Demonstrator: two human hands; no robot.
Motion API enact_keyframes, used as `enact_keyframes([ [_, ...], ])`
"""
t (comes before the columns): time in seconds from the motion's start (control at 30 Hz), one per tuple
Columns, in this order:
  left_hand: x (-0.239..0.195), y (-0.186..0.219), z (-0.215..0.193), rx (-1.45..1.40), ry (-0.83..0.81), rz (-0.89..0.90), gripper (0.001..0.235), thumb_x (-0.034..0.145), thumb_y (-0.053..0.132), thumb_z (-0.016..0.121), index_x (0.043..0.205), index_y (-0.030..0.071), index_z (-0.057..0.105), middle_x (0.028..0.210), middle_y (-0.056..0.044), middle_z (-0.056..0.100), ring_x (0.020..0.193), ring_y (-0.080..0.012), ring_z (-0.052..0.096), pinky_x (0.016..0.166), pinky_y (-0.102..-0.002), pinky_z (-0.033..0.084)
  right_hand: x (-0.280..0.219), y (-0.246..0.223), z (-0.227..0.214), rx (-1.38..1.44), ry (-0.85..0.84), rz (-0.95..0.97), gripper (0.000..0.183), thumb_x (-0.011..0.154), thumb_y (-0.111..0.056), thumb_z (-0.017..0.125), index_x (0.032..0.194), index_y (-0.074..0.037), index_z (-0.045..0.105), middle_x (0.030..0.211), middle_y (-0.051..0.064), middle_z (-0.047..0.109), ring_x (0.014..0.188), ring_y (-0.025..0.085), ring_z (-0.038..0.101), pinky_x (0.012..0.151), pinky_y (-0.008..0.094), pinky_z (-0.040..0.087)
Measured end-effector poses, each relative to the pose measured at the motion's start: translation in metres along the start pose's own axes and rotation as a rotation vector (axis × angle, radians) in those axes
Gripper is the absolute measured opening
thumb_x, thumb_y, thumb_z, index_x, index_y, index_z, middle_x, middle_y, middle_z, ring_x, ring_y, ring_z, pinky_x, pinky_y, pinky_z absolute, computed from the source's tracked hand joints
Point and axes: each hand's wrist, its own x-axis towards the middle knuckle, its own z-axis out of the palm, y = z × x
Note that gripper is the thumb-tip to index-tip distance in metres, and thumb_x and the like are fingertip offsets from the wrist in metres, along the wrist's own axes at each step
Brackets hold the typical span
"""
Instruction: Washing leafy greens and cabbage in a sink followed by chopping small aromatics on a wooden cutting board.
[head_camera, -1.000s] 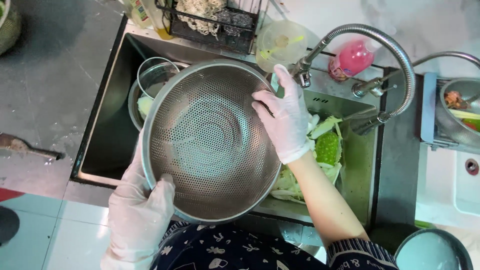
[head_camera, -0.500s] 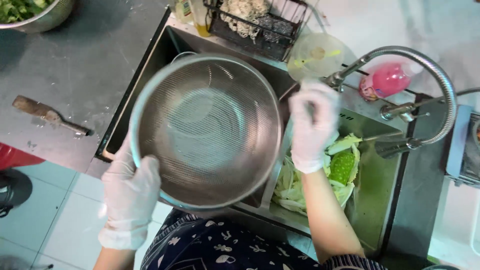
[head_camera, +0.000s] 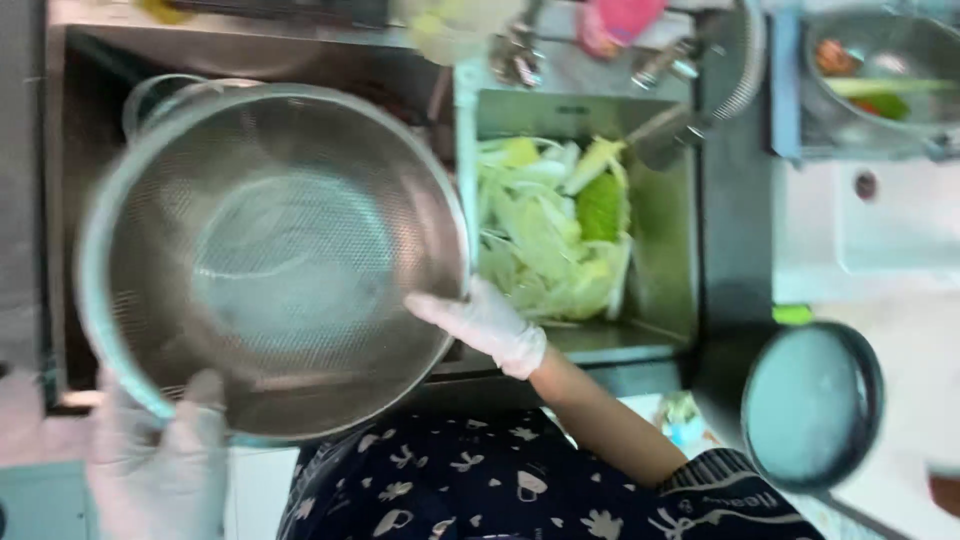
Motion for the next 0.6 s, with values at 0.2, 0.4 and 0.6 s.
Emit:
enact_keyframes([
  [0.2, 0.002, 0.004, 0.013, -0.220, -0.351, 0.052, 0.072, 0.097, 0.016, 0.059, 0.164, 0.016, 0.030, 0.161, -0.014, 0.049, 0.112, -0.0147, 0.059, 0.099, -0.031, 0.049, -0.044, 0.088, -0.117, 0.043, 0.405, -0.090, 0.037, 0.099, -0.019, 0.064, 0.130, 0.002, 0.066, 0.127, 0.012, 0.070, 0.117, 0.022, 0.065, 0.105, 0.033, 0.051],
  [0.4, 0.013, -0.017, 0.022, -0.046, -0.406, 0.086, 0.062, 0.098, 0.019, 0.059, 0.157, 0.014, 0.042, 0.152, -0.013, 0.058, 0.134, -0.0193, 0.059, 0.110, -0.032, 0.044, -0.057, 0.127, -0.216, 0.212, 0.786, 0.205, 0.039, 0.092, -0.016, 0.069, 0.128, -0.005, 0.062, 0.119, 0.012, 0.073, 0.106, 0.025, 0.070, 0.091, 0.035, 0.058],
  [0.6, 0.014, -0.011, 0.026, 0.185, -0.395, 0.102, 0.052, 0.097, 0.021, 0.060, 0.148, 0.013, 0.055, 0.142, -0.014, 0.066, 0.131, -0.0183, 0.061, 0.108, -0.032, 0.045, 0.020, 0.247, -0.289, -0.180, 0.687, 0.343, 0.037, 0.089, -0.020, 0.072, 0.122, -0.002, 0.072, 0.112, 0.010, 0.071, 0.096, 0.024, 0.073, 0.081, 0.039, 0.058],
])
